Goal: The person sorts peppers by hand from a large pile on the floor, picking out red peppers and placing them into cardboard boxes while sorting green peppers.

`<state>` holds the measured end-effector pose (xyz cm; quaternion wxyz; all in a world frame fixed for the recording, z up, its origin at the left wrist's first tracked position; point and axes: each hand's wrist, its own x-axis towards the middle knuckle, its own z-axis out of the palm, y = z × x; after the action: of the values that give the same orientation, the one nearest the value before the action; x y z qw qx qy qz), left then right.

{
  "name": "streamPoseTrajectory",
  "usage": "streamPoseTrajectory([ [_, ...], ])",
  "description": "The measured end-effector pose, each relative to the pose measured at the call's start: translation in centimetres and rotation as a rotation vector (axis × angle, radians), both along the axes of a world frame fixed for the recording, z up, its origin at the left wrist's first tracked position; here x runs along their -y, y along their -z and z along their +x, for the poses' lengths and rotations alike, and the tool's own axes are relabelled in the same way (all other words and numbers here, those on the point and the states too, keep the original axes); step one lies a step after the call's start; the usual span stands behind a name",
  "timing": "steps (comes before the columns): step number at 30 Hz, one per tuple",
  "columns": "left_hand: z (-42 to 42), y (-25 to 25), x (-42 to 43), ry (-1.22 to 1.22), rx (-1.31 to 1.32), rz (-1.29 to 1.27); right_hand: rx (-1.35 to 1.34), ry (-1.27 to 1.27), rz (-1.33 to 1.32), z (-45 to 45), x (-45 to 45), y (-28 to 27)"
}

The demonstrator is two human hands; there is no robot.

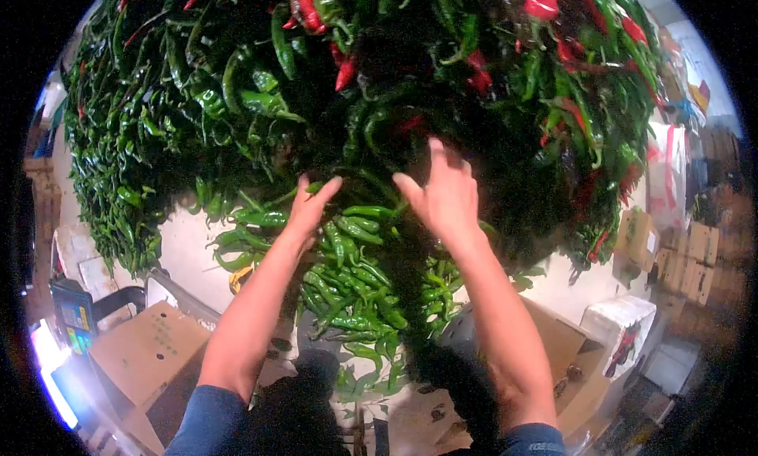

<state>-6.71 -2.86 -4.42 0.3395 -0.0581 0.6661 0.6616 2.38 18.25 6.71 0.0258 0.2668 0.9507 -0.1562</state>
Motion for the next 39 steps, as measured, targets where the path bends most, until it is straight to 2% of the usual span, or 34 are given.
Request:
streamPoseTrajectory([
  [2, -0.4, 2.2, -0.7, 0.073, -0.048, -0.026, 0.003, 0.08, 0.024, 0.2, -0.2, 5.4],
  [4, 2.2, 1.7, -1.2, 0.142, -0.313, -0.338, 0.082, 0.082, 0.235, 0.2, 2.7, 6.4],
  [5, 3.4, 2.2, -0.9, 0.18, -0.396, -0.465, 0.038, 0.098, 0.142, 0.4, 2.9, 6.7],
  [6, 4.2, 1.8, -0.6, 0.156, -0.49, -0.385, 0.076, 0.063, 0.086, 1.0, 3.3, 6.6],
  [8, 4.8, 0.6, 0.0, 0.29, -0.063, -0.209, 0.14, 0.009, -0.014, 2.8, 4.0, 5.7],
  [10, 6.9, -2.6, 0.5, 0.404, -0.09, -0.182, 0.055, -0.026, -0.061, 5.6, 5.0, 6.0],
  [12, 10.1, -1.2, 2.4, 0.423, -0.158, -0.161, 0.252, 0.072, -0.393, 7.8, 5.9, 4.1],
  [14, 11.8, -0.9, 4.0, 0.507, -0.298, -0.125, 0.009, -0.035, -0.485, 11.7, 7.2, 5.2],
  [15, 11.7, -1.0, 4.5, 0.554, -0.293, -0.104, 0.065, 0.043, -0.585, 12.7, 7.4, 4.8],
  [18, 11.2, -2.7, 4.9, 0.728, -0.36, -0.104, 0.005, 0.076, -0.572, 16.0, 7.6, 6.2],
  [20, 11.0, -4.7, 4.7, 0.884, -0.385, -0.158, -0.207, 0.016, -0.465, 17.3, 8.4, 7.7],
  [21, 11.0, -4.8, 4.5, 0.971, -0.403, -0.213, -0.189, 0.096, -0.446, 17.7, 8.9, 7.7],
  [22, 10.8, -5.0, 4.4, 0.947, -0.406, -0.224, -0.23, 0.147, -0.393, 17.7, 9.1, 7.9],
  [24, 10.0, -5.2, 4.2, 0.9, -0.401, -0.25, -0.131, 0.332, -0.436, 17.9, 9.3, 7.6],
  [25, 9.1, -3.8, 4.2, 0.792, -0.421, -0.2, -0.081, 0.409, -0.543, 17.4, 9.2, 6.5],
  [26, 8.3, -2.9, 4.5, 0.687, -0.094, -0.139, -0.075, 0.412, -0.562, 17.5, 9.0, 6.9],
  [28, 6.7, -2.0, 4.8, 0.603, 0.138, 0.109, 0.065, 0.359, -0.639, 17.3, 8.1, 5.2],
  [29, 6.6, -1.9, 5.0, 0.64, 0.167, 0.117, 0.086, 0.323, -0.59, 17.1, 7.7, 5.3],
  [32, 7.0, -0.9, 3.5, 0.651, 0.166, 0.12, 0.09, 0.237, -0.423, 16.8, 7.4, 7.1],
  [33, 7.8, 2.7, 3.0, 0.696, 0.002, 0.044, 0.089, 0.274, -0.465, 15.8, 7.5, 7.4],
  [34, 7.6, 0.6, 1.8, 0.651, 0.098, 0.054, 0.091, 0.311, -0.508, 15.0, 7.8, 7.6],
  [36, 8.1, -0.6, 0.5, 0.549, 0.213, 0.015, -0.043, 0.368, -0.644, 15.1, 8.1, 8.6],
  [37, 8.4, -2.0, 0.7, 0.692, -0.022, -0.055, 0.028, 0.285, -0.651, 15.0, 8.5, 7.8],
  [38, 9.2, -3.9, 0.8, 0.761, 0.028, -0.068, 0.093, 0.207, -0.657, 15.0, 9.0, 6.8],
  [39, 10.5, -2.5, 1.2, 0.741, -0.08, -0.029, 0.177, 0.139, -0.562, 15.4, 9.7, 6.2],
])
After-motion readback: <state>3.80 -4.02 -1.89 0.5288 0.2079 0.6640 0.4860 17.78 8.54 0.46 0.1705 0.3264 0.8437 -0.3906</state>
